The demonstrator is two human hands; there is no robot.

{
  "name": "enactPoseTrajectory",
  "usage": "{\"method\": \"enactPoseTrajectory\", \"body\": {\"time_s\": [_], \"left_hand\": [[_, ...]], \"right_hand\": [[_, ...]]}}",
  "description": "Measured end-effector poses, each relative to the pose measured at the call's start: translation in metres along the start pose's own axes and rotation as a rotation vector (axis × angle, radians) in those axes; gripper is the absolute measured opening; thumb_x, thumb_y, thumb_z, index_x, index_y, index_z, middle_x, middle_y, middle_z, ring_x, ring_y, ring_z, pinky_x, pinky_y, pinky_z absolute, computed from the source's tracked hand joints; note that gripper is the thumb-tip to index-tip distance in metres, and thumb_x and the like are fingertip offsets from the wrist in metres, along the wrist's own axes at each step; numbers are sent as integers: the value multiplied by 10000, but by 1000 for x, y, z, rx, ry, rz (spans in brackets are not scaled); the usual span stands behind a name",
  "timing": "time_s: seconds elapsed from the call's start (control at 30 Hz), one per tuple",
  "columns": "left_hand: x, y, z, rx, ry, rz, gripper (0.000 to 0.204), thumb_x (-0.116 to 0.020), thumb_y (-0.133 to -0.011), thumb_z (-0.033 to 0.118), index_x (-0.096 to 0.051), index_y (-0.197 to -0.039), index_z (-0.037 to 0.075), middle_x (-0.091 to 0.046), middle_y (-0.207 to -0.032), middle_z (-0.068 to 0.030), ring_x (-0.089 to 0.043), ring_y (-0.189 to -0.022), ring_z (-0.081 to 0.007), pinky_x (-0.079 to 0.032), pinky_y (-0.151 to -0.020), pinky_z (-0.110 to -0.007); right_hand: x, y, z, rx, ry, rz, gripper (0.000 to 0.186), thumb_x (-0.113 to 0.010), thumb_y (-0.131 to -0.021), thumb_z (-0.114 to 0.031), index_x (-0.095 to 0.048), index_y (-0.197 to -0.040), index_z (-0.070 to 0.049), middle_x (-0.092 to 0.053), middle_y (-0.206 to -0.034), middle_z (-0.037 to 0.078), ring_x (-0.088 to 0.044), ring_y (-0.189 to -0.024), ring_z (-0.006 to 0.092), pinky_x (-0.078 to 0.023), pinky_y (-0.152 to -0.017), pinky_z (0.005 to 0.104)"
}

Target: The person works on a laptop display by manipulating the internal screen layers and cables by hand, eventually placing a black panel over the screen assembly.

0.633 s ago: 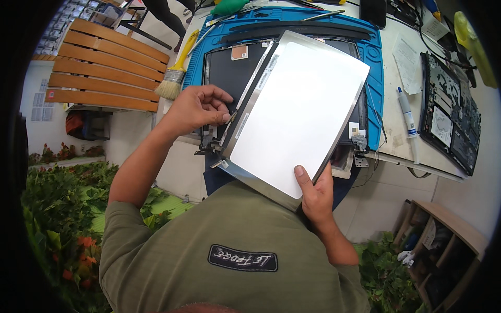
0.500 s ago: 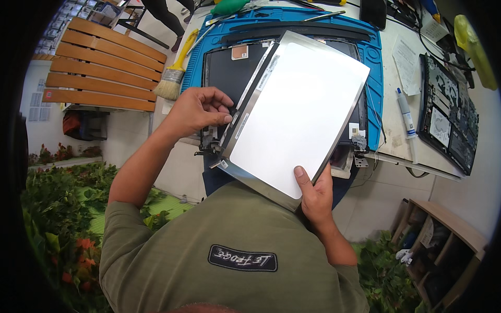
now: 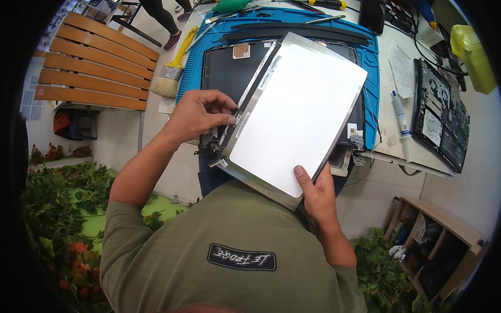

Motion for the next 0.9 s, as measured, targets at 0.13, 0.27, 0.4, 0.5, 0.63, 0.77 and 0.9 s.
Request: {"method": "enactPoseTrajectory", "body": {"time_s": [0.13,0.27,0.4,0.5,0.63,0.77,0.9], "left_hand": [[1,2,3,-17,-54,6,389,-986,-813,93,-829,-1165,36,-775,-955,-9,-677,-831,-60,-564,-777,-216],[3,7,4,-22,-52,3,448,-998,-793,103,-826,-1202,45,-774,-966,-8,-672,-843,-68,-564,-792,-229],[9,11,-3,-39,-9,-20,475,-999,-790,107,-824,-1230,56,-776,-972,-5,-674,-840,-71,-563,-789,-233],[11,16,-5,-98,-51,-4,429,-995,-796,110,-834,-1189,53,-772,-971,-8,-687,-841,-76,-566,-778,-236],[7,21,-9,-218,-90,15,323,-977,-819,111,-847,-1107,45,-768,-958,-28,-705,-814,-101,-575,-742,-265],[4,26,-7,-398,-210,70,229,-938,-857,113,-852,-1064,65,-756,-936,-51,-715,-768,-173,-574,-688,-320],[2,31,-13,-544,-295,129,230,-918,-850,81,-860,-1072,86,-730,-957,-57,-722,-854,-224,-559,-738,-334]], "right_hand": [[11,-4,-3,-48,186,-4,586,-776,-1079,-273,-518,-1483,63,-738,-1172,138,-698,-997,164,-569,-880,321],[33,3,-33,-241,377,82,578,-817,-1048,-342,-580,-1391,58,-726,-827,92,-625,-614,111,-493,-522,282],[41,11,-63,-51,745,275,346,-829,-1037,-287,-713,-1136,24,-674,-694,31,-585,-588,76,-449,-512,286],[24,9,-86,156,794,235,245,-819,-1033,-220,-748,-989,10,-672,-679,39,-583,-588,79,-461,-546,298],[-40,-24,-113,401,853,-30,220,-812,-1013,-157,-761,-897,24,-699,-690,114,-621,-572,149,-492,-578,311],[-91,-79,-111,344,921,-284,328,-780,-1021,-252,-797,-906,54,-718,-711,217,-665,-576,339,-534,-612,410],[-122,-118,-103,171,1068,-362,416,-780,-1019,-318,-806,-849,62,-682,-647,213,-630,-560,312,-513,-606,422]]}}
Point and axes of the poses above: each hand's wrist, its own y-axis away from the middle knuckle, its own x-axis out of the back of the hand, z = x × y, the point moved 3 cm from there along -y, towards the middle knuckle
